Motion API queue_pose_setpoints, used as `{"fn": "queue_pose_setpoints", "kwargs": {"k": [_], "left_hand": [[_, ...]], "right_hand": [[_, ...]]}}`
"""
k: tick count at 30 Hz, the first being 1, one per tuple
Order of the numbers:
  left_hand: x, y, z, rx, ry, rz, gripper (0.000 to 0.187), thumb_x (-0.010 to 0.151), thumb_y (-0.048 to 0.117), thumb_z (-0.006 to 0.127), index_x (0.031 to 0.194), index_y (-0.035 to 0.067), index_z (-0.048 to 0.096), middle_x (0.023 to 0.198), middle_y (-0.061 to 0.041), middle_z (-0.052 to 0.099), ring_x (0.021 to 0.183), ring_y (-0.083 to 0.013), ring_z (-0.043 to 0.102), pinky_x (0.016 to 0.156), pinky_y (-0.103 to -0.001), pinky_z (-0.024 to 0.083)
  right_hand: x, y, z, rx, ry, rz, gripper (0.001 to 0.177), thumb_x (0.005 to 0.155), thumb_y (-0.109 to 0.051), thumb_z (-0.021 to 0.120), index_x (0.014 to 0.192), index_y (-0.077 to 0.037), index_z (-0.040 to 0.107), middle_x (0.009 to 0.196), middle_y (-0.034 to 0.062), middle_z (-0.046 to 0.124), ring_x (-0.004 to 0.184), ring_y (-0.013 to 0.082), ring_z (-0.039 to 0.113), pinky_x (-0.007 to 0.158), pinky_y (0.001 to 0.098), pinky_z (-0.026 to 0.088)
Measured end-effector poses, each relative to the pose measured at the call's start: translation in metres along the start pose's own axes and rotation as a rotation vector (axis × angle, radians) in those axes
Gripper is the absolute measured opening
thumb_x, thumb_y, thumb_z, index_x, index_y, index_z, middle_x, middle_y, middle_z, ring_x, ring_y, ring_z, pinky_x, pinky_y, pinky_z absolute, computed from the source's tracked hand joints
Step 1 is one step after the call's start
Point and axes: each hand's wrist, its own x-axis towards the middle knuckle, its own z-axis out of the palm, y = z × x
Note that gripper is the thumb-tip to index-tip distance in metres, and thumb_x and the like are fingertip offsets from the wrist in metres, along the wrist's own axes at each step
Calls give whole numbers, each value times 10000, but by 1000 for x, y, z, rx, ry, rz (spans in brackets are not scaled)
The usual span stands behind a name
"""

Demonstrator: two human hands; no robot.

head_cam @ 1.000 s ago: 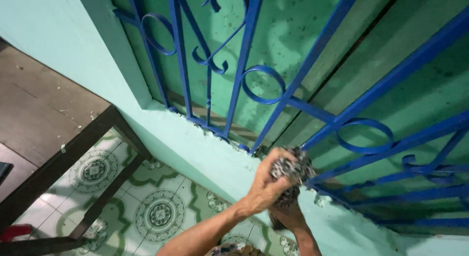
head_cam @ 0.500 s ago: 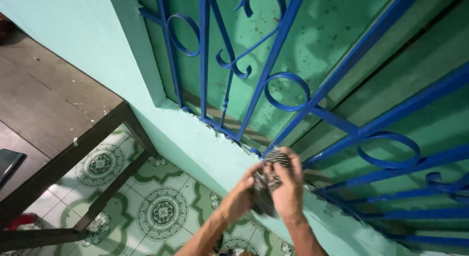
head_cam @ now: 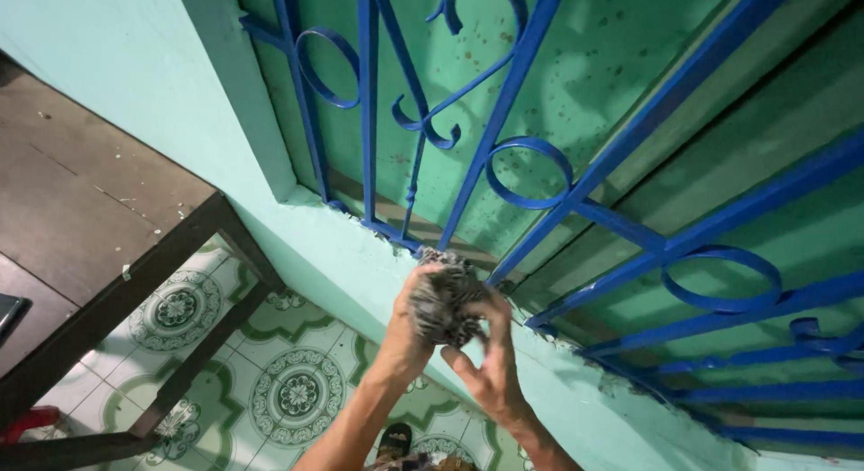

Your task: The person wipes a blue metal window grille with a patterned cloth, moving methodically across the bars and decorative elements. The person holds the grille with one hand while cleaning with the other, focusing on the lower section of the grille.

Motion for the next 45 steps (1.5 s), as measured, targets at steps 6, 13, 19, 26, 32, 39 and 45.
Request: {"fn": "queue_pose_setpoints", "kwargs": {"k": [6,13,19,26,32,39,45], "left_hand": [[-6,11,-3,292,103,216,405,996,294,597,1347,104,527,1289,-95,601,1115,-215,594,1007,-401,520],[8,35,-1,466,15,235,623,952,472,616,1462,119,558,1367,-182,419,1317,-326,391,1160,-510,258],[81,75,27,717,113,651,467,965,326,685,1407,187,627,1248,-88,620,1161,-266,623,1039,-384,469],[108,46,21,1178,140,1015,331,996,188,564,1298,287,659,1100,-197,551,893,-430,654,729,-465,560],[102,17,6,1267,181,823,498,771,200,775,1239,334,668,1061,-99,517,790,-351,688,684,-429,594],[110,52,36,1214,137,878,482,814,265,786,1281,280,665,1042,-92,536,836,-343,691,724,-443,578],[117,75,69,725,514,812,581,818,204,798,1340,213,543,1076,-121,690,934,-378,720,791,-475,560]], "right_hand": [[27,-21,-6,681,-167,431,987,758,-183,692,1575,-238,141,1598,179,359,1296,355,528,987,558,549],[76,5,9,64,214,71,485,738,-308,734,1175,-112,659,1026,126,691,920,267,683,823,419,570],[148,-37,-25,-520,480,-570,370,971,-418,626,1124,-113,769,1087,92,700,980,300,650,958,489,502],[197,-57,-69,-856,725,-805,271,1070,-223,549,1022,-183,813,1259,122,651,1135,335,528,986,480,432],[200,-54,-64,-880,748,-871,262,1073,-145,500,1077,-130,761,1138,85,687,1038,262,578,942,396,468],[188,-24,-74,-557,760,-829,190,1023,-67,533,1126,61,629,1146,205,629,1044,338,587,947,456,450],[186,-32,-74,-418,693,-850,229,1038,-109,582,1138,96,602,1144,202,598,1054,329,573,941,450,454]]}}
